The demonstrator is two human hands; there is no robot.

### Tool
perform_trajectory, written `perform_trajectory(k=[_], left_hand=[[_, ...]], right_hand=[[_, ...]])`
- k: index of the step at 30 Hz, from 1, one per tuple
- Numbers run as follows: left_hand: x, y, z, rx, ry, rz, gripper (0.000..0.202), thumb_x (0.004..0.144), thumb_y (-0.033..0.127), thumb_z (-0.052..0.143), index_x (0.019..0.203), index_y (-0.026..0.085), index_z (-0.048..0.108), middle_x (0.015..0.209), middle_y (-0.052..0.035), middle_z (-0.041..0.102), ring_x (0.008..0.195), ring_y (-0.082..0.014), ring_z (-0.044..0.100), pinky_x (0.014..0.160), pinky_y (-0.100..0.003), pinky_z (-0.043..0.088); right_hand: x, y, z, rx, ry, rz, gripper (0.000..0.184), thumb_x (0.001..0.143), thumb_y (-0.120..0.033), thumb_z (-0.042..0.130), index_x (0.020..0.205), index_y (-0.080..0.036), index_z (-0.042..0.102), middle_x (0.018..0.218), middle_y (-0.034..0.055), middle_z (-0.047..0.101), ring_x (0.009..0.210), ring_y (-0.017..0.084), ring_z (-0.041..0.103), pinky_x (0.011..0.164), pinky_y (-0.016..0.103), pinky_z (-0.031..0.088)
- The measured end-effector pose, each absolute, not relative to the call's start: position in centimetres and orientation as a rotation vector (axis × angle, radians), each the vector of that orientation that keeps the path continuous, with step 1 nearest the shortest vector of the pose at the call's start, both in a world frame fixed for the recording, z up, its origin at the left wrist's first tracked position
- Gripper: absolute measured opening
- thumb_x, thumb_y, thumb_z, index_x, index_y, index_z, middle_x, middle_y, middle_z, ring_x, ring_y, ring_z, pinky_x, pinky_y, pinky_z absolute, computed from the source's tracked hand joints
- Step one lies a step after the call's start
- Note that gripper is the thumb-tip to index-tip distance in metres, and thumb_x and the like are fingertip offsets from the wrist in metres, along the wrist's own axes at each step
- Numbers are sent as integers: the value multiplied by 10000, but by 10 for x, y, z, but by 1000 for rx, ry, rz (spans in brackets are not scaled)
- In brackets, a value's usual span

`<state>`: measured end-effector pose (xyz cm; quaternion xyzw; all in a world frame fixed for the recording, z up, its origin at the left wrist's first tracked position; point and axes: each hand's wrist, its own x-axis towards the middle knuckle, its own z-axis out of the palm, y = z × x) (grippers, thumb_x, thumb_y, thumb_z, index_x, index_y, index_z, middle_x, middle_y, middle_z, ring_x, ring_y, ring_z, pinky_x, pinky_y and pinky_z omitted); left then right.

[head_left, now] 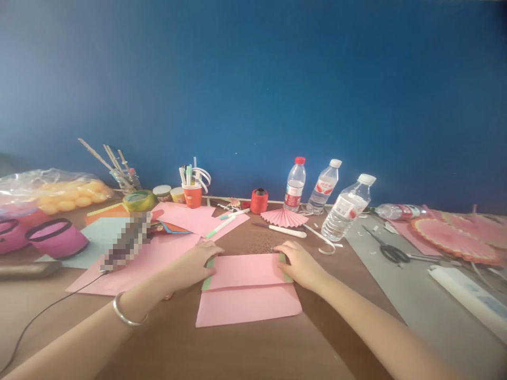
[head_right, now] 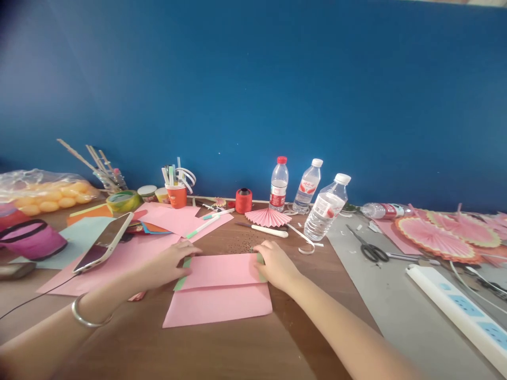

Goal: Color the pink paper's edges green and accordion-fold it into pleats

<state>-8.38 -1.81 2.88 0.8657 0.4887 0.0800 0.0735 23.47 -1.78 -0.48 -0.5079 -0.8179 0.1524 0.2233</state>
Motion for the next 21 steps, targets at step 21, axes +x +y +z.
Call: perform_trajectory(k=[21], left_hand=[[-90, -76, 8, 2965, 1237, 239, 308, 844, 108, 424, 1058, 227, 611, 1099, -44, 626, 920, -183, 636, 802, -293, 502]], right_hand=[[269, -58, 1, -934, -2732, 103, 160, 894, -238, 487, 932, -195, 637, 1030, 74, 654, 929, 210, 544, 793, 371, 440]])
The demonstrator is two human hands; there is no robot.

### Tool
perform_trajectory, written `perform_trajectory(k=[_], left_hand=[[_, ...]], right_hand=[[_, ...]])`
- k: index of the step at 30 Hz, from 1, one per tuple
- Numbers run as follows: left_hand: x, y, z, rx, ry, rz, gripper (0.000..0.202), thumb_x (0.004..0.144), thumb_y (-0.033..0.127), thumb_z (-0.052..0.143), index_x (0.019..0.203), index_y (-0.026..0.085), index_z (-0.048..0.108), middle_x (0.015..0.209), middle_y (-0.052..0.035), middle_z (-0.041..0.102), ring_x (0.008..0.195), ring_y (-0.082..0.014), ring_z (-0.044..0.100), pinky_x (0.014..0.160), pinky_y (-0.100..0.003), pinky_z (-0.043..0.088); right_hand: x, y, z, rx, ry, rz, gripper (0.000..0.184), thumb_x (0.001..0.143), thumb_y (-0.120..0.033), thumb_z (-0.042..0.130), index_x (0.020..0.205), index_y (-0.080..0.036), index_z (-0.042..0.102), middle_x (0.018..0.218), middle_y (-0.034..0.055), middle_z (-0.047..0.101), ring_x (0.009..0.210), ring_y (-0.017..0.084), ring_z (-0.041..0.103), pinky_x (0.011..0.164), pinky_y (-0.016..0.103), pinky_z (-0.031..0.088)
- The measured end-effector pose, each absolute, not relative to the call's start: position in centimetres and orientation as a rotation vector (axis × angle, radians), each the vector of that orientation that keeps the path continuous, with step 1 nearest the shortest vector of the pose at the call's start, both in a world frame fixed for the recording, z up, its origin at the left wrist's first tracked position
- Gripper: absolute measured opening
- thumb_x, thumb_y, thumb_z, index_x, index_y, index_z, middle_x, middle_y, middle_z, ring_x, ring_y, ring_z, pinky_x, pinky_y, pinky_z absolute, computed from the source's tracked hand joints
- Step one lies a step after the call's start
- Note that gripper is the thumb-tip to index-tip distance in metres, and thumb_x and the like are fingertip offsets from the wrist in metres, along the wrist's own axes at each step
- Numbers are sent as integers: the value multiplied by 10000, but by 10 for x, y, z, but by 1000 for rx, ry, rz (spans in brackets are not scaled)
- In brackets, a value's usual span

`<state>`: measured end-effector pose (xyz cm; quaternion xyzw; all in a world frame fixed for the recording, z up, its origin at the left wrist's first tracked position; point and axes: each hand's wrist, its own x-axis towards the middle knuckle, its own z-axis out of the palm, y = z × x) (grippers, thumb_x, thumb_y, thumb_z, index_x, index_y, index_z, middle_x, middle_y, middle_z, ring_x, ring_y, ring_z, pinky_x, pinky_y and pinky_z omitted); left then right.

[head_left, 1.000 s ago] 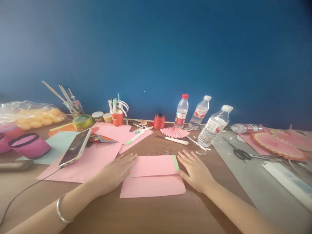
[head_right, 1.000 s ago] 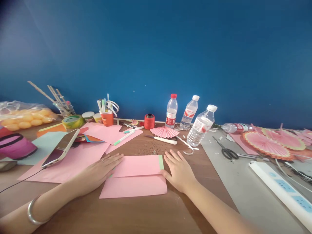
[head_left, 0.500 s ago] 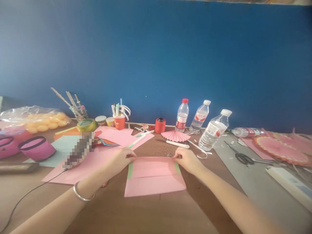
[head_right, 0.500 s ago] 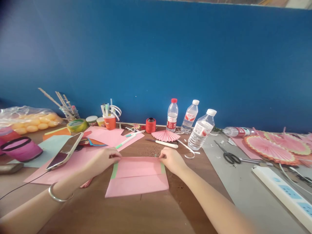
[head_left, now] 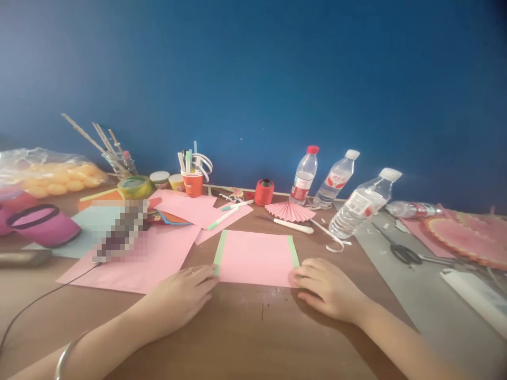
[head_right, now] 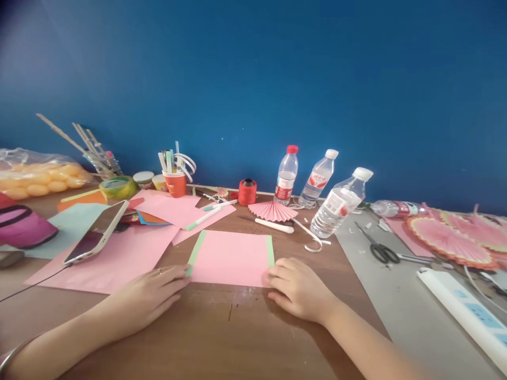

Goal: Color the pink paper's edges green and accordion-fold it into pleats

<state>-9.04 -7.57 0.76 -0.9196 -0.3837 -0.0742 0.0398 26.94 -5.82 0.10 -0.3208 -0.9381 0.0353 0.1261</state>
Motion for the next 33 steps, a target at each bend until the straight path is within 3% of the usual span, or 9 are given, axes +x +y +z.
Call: perform_trajectory(k=[2, 4, 7, 10, 14, 19, 24, 29, 33], left_hand=[[-81, -80, 11, -2793, -1234, -155, 318, 835, 188, 497, 1141, 214, 577, 1160, -69, 607, 937, -218, 631, 787, -328, 512], [-69, -83, 14, -2783, -1219, -58, 470, 810, 267, 572, 1270, 211, 491, 1273, -86, 552, 1038, -280, 589, 796, -381, 515], [-52, -85, 15, -2777, -1203, 20, 541, 789, 328, 617, 1295, 208, 467, 1323, -81, 520, 1074, -333, 552, 817, -453, 503], [-45, -81, 9, -2823, -1225, -74, 375, 813, 217, 574, 1184, 187, 534, 1258, -73, 561, 1105, -276, 533, 912, -407, 463], [-50, -66, 1, -2901, -1172, -218, 265, 857, 67, 435, 1057, 180, 568, 1153, -66, 594, 1051, -210, 557, 856, -327, 478], [-52, -49, 3, -2955, -1296, -186, 171, 910, 153, 437, 1012, 196, 568, 966, -42, 592, 908, -203, 564, 763, -339, 491], [-50, -48, 4, -2956, -1210, -195, 247, 900, 78, 377, 1023, 181, 564, 915, -45, 566, 864, -196, 544, 762, -346, 476], [-48, -46, 2, -2910, -1208, -200, 271, 802, -29, 363, 812, 165, 552, 837, -41, 545, 769, -193, 520, 679, -336, 461], [-49, -43, -1, -2856, -1253, -332, 339, 772, -53, 359, 973, 147, 543, 889, -66, 584, 836, -219, 554, 707, -351, 471]], right_hand=[[262, -56, 2, -983, -2697, 134, 173, 895, -258, 489, 864, -189, 644, 991, 77, 657, 929, 213, 551, 808, 384, 445], [250, -55, 4, -1024, -2665, 153, 198, 905, -241, 464, 898, -181, 653, 1005, 84, 659, 949, 213, 563, 827, 386, 456], [227, -57, 4, -948, -2705, 197, 379, 905, -256, 472, 1266, -151, 515, 1300, 104, 548, 1199, 233, 465, 1005, 408, 384], [210, -59, 1, -860, -2749, 286, 510, 904, -315, 490, 1375, -140, 399, 1417, 88, 435, 1310, 225, 351, 1087, 387, 307], [204, -58, -2, -927, -2674, 379, 347, 913, -281, 493, 1238, -165, 531, 1285, 67, 560, 1188, 209, 461, 1008, 361, 390], [205, -54, -1, -1088, -2601, 323, 96, 891, -204, 518, 925, -179, 604, 947, 49, 626, 883, 193, 538, 759, 324, 470], [205, -55, -1, -1025, -2649, 151, 138, 887, -145, 475, 940, -171, 600, 878, 52, 610, 825, 193, 530, 709, 318, 451], [205, -53, -6, -999, -2602, 68, 177, 896, -121, 451, 929, -161, 621, 811, 50, 615, 775, 188, 548, 661, 306, 442], [207, -50, -9, -1094, -2567, 46, 162, 887, -108, 470, 876, -166, 622, 788, 48, 624, 736, 191, 556, 638, 309, 432]])
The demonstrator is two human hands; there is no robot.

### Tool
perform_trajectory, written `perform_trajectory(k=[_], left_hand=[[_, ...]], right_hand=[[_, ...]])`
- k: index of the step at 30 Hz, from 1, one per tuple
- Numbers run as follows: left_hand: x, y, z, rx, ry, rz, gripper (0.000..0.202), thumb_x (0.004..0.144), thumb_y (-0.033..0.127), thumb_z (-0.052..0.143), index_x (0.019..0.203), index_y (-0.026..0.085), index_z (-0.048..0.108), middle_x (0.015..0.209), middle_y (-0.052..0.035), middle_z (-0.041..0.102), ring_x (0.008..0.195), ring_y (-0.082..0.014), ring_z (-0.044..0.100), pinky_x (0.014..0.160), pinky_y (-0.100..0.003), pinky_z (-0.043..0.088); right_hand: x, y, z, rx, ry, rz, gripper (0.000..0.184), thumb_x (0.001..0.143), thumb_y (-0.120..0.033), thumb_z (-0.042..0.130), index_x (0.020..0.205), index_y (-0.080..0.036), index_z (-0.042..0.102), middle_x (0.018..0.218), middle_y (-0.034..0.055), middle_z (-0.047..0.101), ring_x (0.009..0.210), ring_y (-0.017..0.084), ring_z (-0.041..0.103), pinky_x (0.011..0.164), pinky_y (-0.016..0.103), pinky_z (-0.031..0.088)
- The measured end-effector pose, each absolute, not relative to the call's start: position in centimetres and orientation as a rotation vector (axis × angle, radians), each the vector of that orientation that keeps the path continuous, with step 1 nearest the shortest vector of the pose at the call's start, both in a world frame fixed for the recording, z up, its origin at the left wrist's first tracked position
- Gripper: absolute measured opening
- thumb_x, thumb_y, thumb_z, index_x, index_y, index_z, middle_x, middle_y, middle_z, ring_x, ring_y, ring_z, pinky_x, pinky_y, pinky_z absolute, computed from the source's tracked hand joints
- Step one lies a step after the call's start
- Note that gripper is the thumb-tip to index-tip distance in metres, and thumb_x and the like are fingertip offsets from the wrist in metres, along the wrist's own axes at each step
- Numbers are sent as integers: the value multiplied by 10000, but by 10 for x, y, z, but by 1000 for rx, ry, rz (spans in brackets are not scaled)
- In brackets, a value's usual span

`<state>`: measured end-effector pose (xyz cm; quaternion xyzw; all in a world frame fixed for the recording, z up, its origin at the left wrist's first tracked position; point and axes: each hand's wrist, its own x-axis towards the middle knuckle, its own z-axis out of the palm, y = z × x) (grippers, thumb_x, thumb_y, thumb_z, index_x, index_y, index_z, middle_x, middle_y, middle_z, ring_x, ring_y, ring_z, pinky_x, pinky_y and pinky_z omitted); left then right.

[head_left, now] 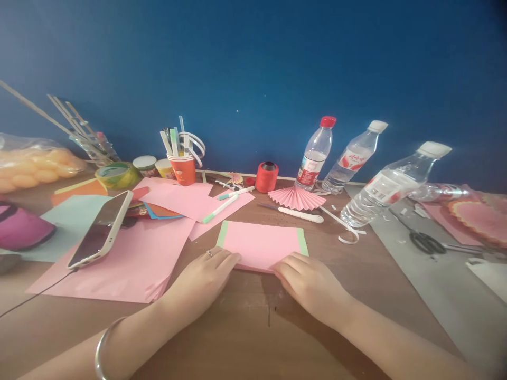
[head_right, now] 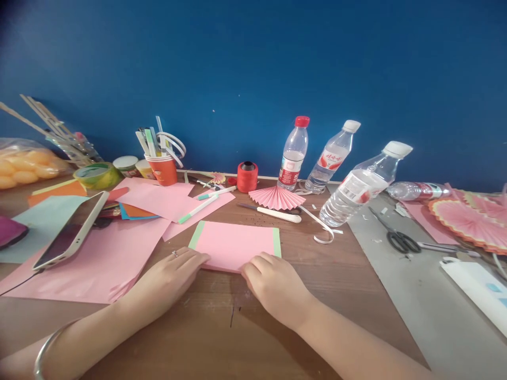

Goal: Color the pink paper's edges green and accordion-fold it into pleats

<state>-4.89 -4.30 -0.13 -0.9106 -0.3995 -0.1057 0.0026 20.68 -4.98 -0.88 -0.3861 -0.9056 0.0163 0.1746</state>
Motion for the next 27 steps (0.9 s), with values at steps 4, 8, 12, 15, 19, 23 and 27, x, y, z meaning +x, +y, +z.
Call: perform_trajectory(k=[4, 8, 12, 15, 19, 23, 27], left_hand=[[-52, -38, -7, -2867, -1372, -470, 259, 864, 43, 386, 1046, 165, 523, 952, -71, 615, 898, -224, 582, 772, -364, 468], [-52, -32, -9, -2860, -1510, -551, 171, 922, 144, 389, 1009, 192, 529, 965, -40, 628, 872, -197, 598, 764, -337, 472], [-49, -30, -4, -2865, -1532, -569, 166, 923, 152, 395, 1010, 191, 530, 987, -30, 619, 876, -180, 592, 760, -314, 474], [-49, -29, -2, -2887, -1512, -565, 181, 923, 145, 389, 965, 190, 559, 977, -29, 604, 877, -164, 584, 779, -298, 473], [-50, -27, -2, -2872, -1498, -548, 196, 916, 162, 412, 947, 188, 604, 971, -43, 590, 892, -181, 566, 808, -328, 467], [-51, -28, -3, -2840, -1410, -506, 291, 899, 110, 399, 1021, 240, 629, 1140, -62, 560, 1078, -261, 486, 893, -437, 408], [-49, -32, -1, -2981, -1222, -291, 387, 882, 48, 375, 1152, 236, 579, 1128, -44, 596, 1056, -217, 512, 903, -380, 416]], right_hand=[[209, -46, -5, -1214, -2557, 94, 147, 907, -161, 476, 895, -175, 622, 829, 52, 650, 773, 206, 580, 667, 323, 436], [211, -40, 3, -1382, -2433, 376, 141, 922, -257, 490, 907, -208, 622, 877, 23, 676, 825, 195, 607, 704, 310, 444], [213, -37, 7, -1462, -2295, 596, 129, 900, -332, 529, 924, -236, 611, 937, 5, 674, 823, 180, 612, 697, 292, 440], [215, -34, 7, -1452, -2262, 663, 159, 895, -352, 530, 837, -228, 612, 876, 1, 663, 781, 169, 599, 680, 284, 432], [219, -28, 4, -1485, -2217, 675, 94, 827, -321, 628, 817, -228, 621, 905, 1, 653, 810, 174, 587, 699, 285, 433], [223, -24, 2, -1383, -2314, 482, 205, 801, -331, 665, 974, -225, 639, 998, 43, 639, 928, 215, 556, 796, 336, 420], [217, -30, 4, -1028, -2592, 278, 210, 913, -183, 489, 1048, -232, 642, 1015, 44, 651, 982, 203, 540, 871, 360, 372]])
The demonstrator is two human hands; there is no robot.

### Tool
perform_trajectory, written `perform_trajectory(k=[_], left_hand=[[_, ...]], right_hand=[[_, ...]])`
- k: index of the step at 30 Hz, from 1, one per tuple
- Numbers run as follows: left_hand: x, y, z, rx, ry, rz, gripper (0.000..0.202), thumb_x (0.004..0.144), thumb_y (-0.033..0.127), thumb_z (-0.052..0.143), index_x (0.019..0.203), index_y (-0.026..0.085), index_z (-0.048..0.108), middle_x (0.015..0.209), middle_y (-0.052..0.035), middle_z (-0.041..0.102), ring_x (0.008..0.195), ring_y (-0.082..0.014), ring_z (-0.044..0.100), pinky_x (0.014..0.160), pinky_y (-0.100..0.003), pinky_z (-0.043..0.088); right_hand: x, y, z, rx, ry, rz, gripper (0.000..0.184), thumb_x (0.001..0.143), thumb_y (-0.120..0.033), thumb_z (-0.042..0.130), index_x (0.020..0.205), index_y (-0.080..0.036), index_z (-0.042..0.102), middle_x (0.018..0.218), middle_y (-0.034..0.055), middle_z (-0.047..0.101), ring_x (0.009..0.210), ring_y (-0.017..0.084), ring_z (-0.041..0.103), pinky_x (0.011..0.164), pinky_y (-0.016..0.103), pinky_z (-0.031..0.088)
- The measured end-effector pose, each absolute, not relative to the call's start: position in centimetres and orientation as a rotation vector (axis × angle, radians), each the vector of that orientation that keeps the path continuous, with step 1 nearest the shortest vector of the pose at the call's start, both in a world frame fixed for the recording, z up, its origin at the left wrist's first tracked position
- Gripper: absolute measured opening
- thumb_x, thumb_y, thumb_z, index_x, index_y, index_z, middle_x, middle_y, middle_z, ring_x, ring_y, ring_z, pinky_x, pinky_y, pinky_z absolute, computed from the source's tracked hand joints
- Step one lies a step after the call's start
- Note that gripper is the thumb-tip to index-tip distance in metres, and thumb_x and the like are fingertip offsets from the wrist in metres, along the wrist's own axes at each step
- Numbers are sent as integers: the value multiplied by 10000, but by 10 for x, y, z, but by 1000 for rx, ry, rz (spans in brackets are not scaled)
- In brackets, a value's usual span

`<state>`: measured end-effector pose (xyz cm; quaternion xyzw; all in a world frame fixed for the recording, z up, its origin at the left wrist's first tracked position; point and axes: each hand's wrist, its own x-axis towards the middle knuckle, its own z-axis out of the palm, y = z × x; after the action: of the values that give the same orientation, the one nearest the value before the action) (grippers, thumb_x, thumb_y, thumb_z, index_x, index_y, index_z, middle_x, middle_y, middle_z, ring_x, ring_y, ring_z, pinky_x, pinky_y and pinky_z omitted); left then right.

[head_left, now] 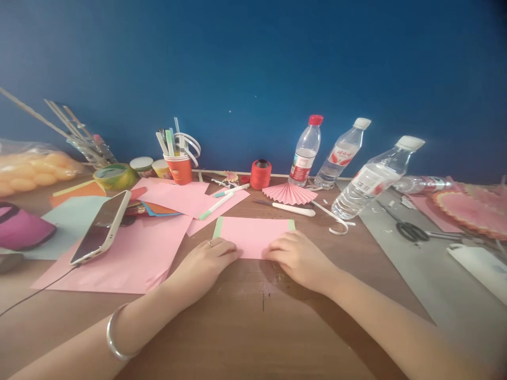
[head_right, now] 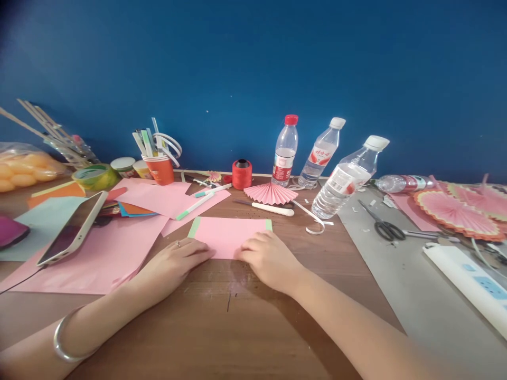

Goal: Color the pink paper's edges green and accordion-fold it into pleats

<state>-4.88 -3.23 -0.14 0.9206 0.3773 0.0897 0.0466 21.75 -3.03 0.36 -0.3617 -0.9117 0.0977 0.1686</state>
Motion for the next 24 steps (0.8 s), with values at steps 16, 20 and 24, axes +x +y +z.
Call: perform_trajectory(k=[16, 20, 24], left_hand=[[-34, 7, 110, 2716, 1420, 514, 286, 868, 232, 374, 812, 210, 654, 724, 8, 639, 646, -133, 571, 592, -228, 434], [-27, -4, 153, 2356, 1573, 646, 203, 795, 286, 472, 729, 226, 654, 674, 36, 632, 579, -125, 552, 492, -208, 387], [-14, -14, 160, 2305, 1552, 664, 213, 782, 252, 464, 636, 221, 615, 599, 48, 575, 526, -106, 484, 460, -208, 333]], right_hand=[[194, 6, 92, -1298, -2351, 161, 184, 806, -140, 469, 696, -190, 608, 690, 3, 624, 641, 138, 537, 557, 249, 330], [195, -1, 134, -1273, -2216, 350, 215, 799, -150, 455, 674, -211, 619, 679, -12, 632, 614, 136, 534, 538, 254, 342], [189, -13, 145, -1151, -2127, 542, 195, 817, -168, 490, 790, -236, 671, 821, -6, 680, 741, 149, 594, 606, 259, 404]])
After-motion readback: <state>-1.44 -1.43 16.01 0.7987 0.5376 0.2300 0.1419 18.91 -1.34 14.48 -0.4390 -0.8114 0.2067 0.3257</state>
